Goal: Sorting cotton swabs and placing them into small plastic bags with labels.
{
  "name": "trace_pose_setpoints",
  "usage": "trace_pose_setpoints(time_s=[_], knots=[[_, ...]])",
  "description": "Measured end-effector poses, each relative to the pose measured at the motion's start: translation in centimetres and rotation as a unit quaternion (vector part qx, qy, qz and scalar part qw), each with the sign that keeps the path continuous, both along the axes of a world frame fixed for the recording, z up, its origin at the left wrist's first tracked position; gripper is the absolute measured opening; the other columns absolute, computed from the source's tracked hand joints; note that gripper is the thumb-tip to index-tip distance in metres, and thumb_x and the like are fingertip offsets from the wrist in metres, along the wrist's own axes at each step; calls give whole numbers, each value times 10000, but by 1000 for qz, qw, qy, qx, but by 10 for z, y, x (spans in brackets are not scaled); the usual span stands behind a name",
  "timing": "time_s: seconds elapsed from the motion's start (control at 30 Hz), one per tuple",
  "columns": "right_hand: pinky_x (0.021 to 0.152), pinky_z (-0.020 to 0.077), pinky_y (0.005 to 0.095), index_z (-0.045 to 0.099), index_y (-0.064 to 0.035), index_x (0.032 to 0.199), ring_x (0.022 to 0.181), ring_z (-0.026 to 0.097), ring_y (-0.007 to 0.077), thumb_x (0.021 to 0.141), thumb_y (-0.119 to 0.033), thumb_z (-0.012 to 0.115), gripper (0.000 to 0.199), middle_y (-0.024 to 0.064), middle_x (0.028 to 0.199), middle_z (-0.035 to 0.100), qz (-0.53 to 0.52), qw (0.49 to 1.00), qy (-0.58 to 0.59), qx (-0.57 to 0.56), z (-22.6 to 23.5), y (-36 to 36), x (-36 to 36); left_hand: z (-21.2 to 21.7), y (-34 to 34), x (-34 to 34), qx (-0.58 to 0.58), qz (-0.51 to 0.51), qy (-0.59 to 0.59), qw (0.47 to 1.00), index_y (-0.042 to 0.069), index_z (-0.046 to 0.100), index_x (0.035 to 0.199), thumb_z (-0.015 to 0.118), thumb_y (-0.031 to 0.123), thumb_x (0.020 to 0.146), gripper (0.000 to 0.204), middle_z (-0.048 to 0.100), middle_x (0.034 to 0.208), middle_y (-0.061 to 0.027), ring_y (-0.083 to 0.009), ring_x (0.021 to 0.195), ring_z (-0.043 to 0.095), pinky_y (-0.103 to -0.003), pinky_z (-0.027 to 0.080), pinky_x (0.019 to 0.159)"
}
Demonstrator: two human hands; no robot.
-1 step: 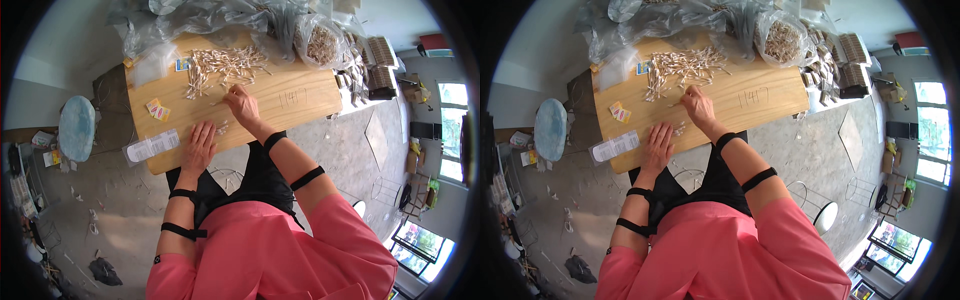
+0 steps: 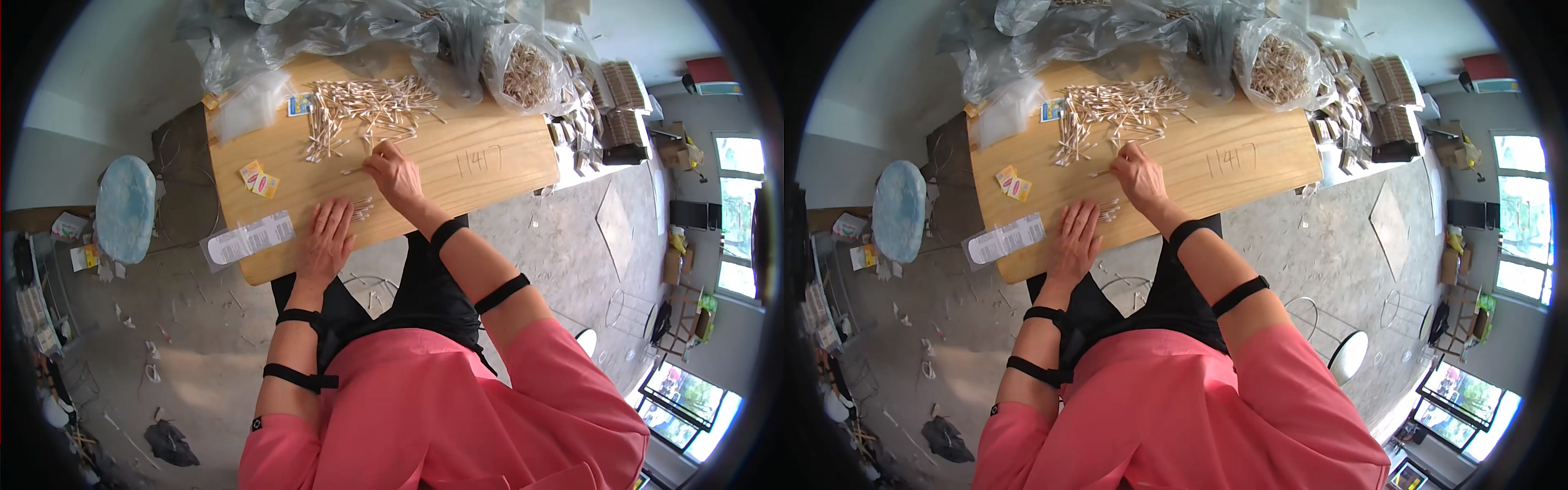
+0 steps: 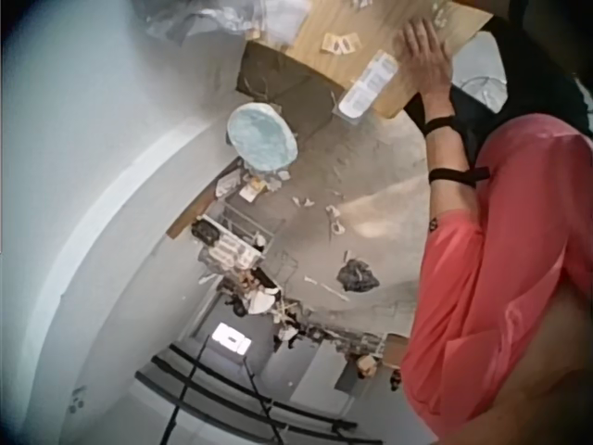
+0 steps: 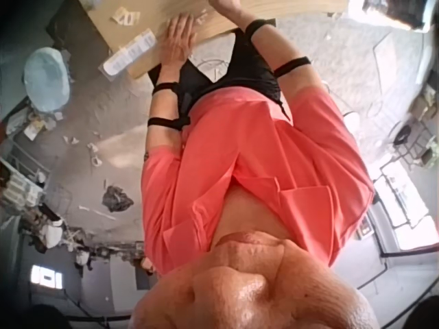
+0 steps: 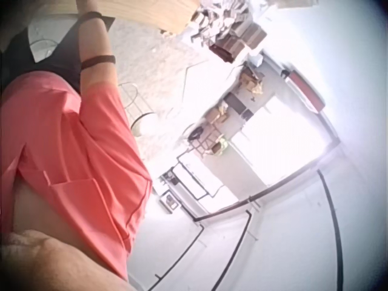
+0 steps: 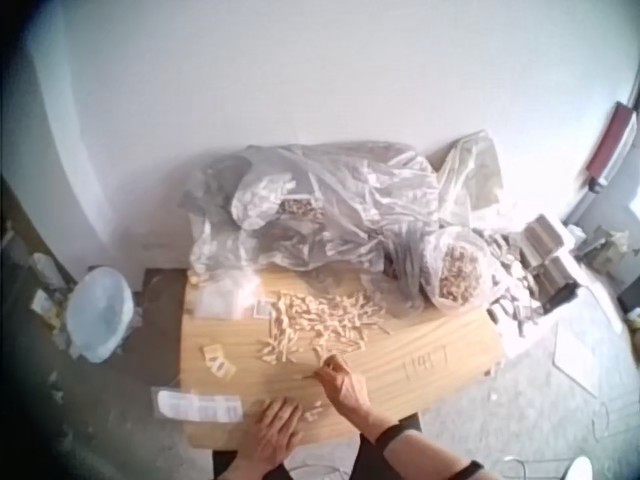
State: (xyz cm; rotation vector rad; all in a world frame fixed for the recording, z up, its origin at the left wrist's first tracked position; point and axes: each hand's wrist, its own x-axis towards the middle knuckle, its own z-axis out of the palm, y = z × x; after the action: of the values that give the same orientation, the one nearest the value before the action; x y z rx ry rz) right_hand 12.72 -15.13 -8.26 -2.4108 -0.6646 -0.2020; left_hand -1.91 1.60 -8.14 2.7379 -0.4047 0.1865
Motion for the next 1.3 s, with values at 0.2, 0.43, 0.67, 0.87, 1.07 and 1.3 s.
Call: trace_pose_setpoints(time_s=[0.2,0.43,0.67,0.87,1.07,1.3], knots=[[671,515,405,690,-103,908,824,639,274,792,-104,700,116,53,970,612,-16,989,81,121,9,11,-30,-2,1,-1,-28,-1,-2,1000,27,420,1421,640,151,843,630,406,1475,-104,-297,1377,360,-464,276,1173],[712,522,404,701,-132,1012,866,640,287,831,-71,642,200,75,1017,616,-62,993,67,74,13,-12,-27,-3,0,0,-22,2,4,1000,38,426,1422,627,172,858,614,388,1492,-80,-285,1395,331,-449,267,1182],[741,534,401,709,-133,1019,982,612,283,839,-26,547,265,71,1037,606,-40,998,22,-49,15,-31,0,0,0,1,-3,-1,7,1000,38,435,1417,601,221,887,585,384,1495,-78,-271,1408,316,-436,257,1191],[708,523,384,665,-113,892,952,613,266,844,-146,646,62,52,962,602,4,1000,20,8,11,-16,-8,0,1,1,-9,-6,6,1000,33,433,1416,609,205,878,591,386,1491,-79,-276,1398,327,-434,267,1186],[685,518,393,646,-103,902,928,623,283,826,-167,677,103,68,963,600,44,999,6,-7,15,14,2,0,1,2,-8,-4,5,1000,33,431,1417,619,199,866,605,379,1497,-75,-275,1394,336,-426,283,1178],[731,513,428,666,-90,881,887,646,308,796,-205,727,155,97,928,629,-105,987,105,-55,14,25,22,-3,2,2,-11,-6,-1,1000,37,434,1410,627,198,860,605,375,1501,-70,-266,1395,338,-420,295,1173]])
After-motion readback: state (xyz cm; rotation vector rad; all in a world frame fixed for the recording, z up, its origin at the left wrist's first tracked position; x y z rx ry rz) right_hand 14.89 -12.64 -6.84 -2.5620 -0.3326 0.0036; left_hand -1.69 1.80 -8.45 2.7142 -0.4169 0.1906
